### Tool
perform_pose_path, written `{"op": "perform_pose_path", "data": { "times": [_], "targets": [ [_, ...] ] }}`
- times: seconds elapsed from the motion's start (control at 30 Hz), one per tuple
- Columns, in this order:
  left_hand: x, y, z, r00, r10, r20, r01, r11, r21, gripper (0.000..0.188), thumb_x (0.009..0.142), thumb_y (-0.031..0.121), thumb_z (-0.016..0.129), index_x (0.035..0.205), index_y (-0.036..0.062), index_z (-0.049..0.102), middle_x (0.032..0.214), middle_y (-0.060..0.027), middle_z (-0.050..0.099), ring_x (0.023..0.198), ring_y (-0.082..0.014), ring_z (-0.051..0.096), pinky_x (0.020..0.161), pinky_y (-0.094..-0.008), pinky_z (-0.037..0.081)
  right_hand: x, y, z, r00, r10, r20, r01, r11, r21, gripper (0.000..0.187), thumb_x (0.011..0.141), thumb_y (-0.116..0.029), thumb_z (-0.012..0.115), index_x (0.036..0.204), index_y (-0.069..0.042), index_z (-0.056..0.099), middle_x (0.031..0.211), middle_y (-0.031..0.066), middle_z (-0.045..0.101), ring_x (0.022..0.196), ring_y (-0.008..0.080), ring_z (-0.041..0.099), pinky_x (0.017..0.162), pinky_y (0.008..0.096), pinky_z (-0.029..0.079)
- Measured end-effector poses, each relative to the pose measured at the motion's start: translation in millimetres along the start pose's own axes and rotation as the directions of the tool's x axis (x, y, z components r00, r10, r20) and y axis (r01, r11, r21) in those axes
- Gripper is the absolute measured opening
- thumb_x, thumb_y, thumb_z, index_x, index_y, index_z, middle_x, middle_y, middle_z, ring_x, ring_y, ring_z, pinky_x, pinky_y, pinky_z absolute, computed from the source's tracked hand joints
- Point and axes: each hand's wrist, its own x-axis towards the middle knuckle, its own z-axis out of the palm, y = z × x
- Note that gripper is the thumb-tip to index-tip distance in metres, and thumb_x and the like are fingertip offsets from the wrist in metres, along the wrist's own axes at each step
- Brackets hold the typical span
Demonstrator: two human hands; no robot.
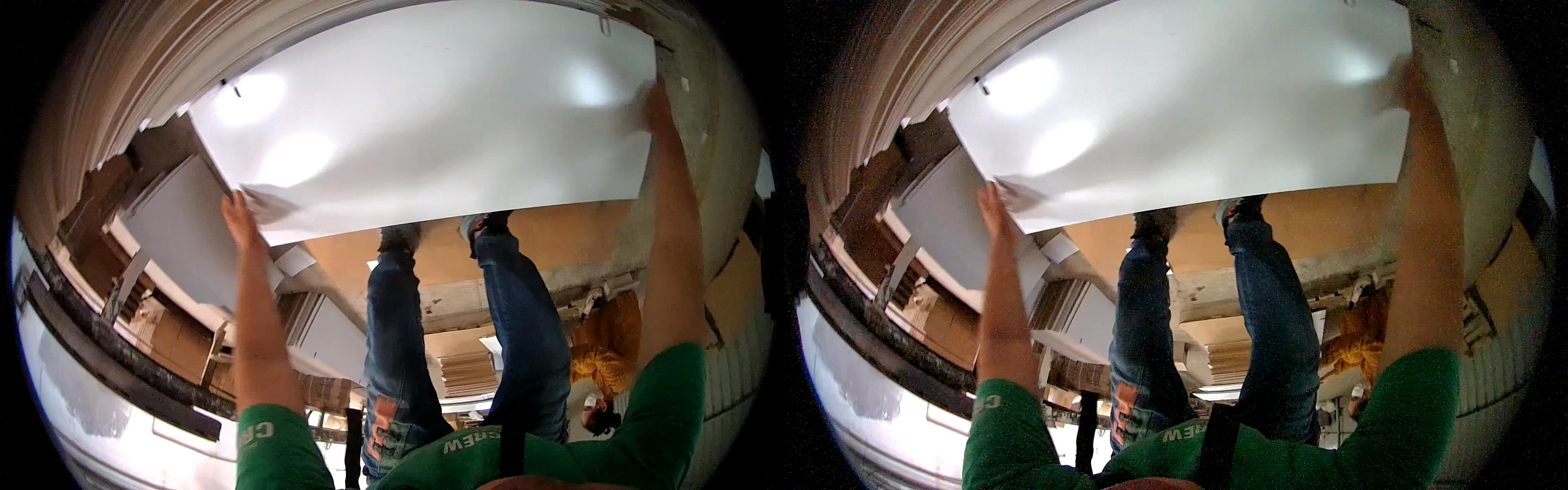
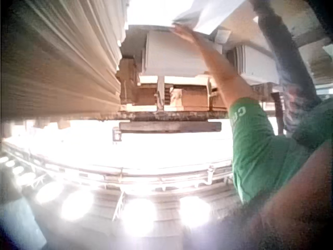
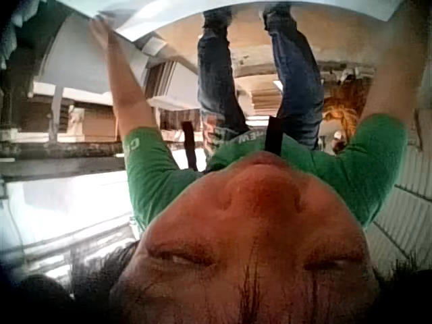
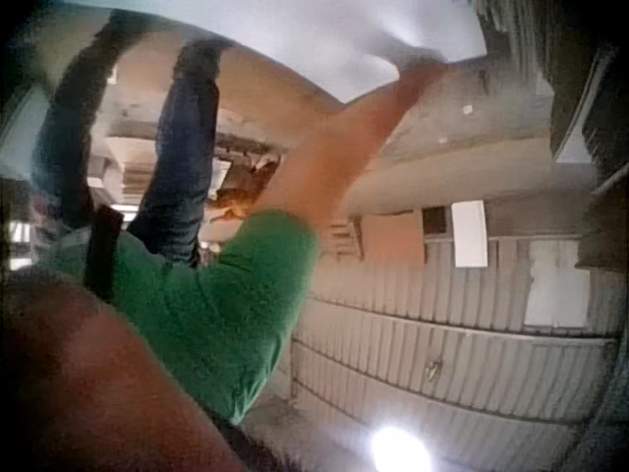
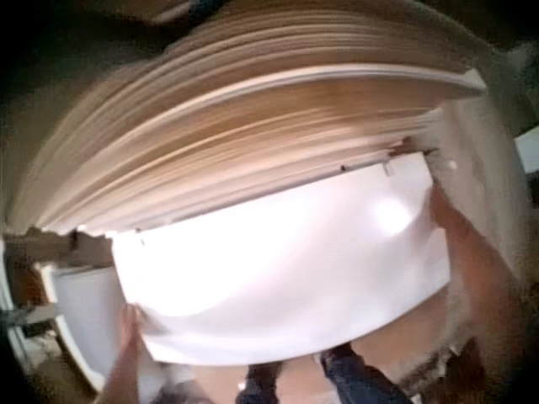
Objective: The person handles white flat-pack furniture panels and wooden slats in a warehouse. They pick up panels, align them with wooden frames, and apply adhesive strips to the edges. The person repeatedly stacks and restacks the panels while working on the floor.
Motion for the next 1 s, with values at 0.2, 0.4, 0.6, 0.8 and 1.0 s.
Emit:
{"op": "perform_pose_path", "data": {
  "times": [0.2, 0.4, 0.6, 0.8, 1.0],
  "targets": [
    [-144.6, -41.5, 50.3, 0.721, -0.665, 0.194, 0.656, 0.566, -0.500, 0.116, 0.068, 0.075, 0.049, 0.138, -0.0007, -0.005, 0.142, -0.0258, 0.003, 0.131, -0.0370, 0.017, 0.095, -0.0531, 0.036, -164.3, -30.7, -28.6, 0.981, 0.194, -0.019, -0.185, 0.956, 0.227, 0.063, 0.089, -0.044, 0.041, 0.135, -0.004, 0.024, 0.136, 0.0139, 0.031, 0.124, 0.0289, 0.032, 0.103, 0.0401, 0.025],
    [-180.6, -1.8, 111.1, 0.784, -0.435, 0.442, 0.591, 0.306, -0.747, 0.109, 0.067, 0.078, 0.044, 0.140, 0.0058, 0.005, 0.145, -0.0159, 0.008, 0.132, -0.0343, 0.014, 0.106, -0.0499, 0.019, -339.7, -172.2, 8.8, 0.965, 0.255, 0.063, -0.250, 0.816, 0.521, 0.067, 0.086, -0.050, 0.044, 0.132, -0.004, 0.028, 0.134, 0.0126, 0.033, 0.121, 0.0285, 0.034, 0.101, 0.0427, 0.028],
    [-169.6, 11.4, 124.4, 0.864, -0.394, 0.313, 0.444, 0.304, -0.843, 0.095, 0.072, 0.075, 0.040, 0.138, 0.0115, 0.016, 0.141, -0.0140, 0.019, 0.128, -0.0311, 0.024, 0.106, -0.0479, 0.022, -330.2, -224.0, 40.8, 0.918, 0.348, 0.191, -0.332, 0.409, 0.850, 0.069, 0.085, -0.054, 0.046, 0.131, -0.005, 0.031, 0.133, 0.0113, 0.035, 0.120, 0.0285, 0.035, 0.100, 0.0452, 0.030],
    [-141.3, 1.5, 119.5, 0.824, -0.295, 0.484, 0.549, 0.204, -0.811, 0.087, 0.078, 0.072, 0.034, 0.137, 0.0091, 0.020, 0.140, -0.0128, 0.022, 0.128, -0.0316, 0.024, 0.106, -0.0467, 0.021, -309.1, -230.3, 47.7, 0.769, 0.527, 0.362, -0.242, -0.284, 0.928, 0.059, 0.087, -0.048, 0.045, 0.133, -0.013, 0.032, 0.130, 0.0093, 0.036, 0.119, 0.0290, 0.034, 0.098, 0.0491, 0.029],
    [-137.9, 4.8, 94.8, 0.687, -0.327, 0.649, 0.722, 0.405, -0.561, 0.094, 0.074, 0.078, 0.025, 0.139, 0.0100, 0.018, 0.141, -0.0134, 0.024, 0.124, -0.0315, 0.031, 0.103, -0.0460, 0.026, -310.3, -204.9, 41.3, 0.658, 0.506, 0.557, -0.590, -0.112, 0.799, 0.063, 0.087, -0.049, 0.044, 0.135, -0.011, 0.028, 0.129, 0.0106, 0.038, 0.119, 0.0300, 0.035, 0.098, 0.0498, 0.029]
  ]
}}
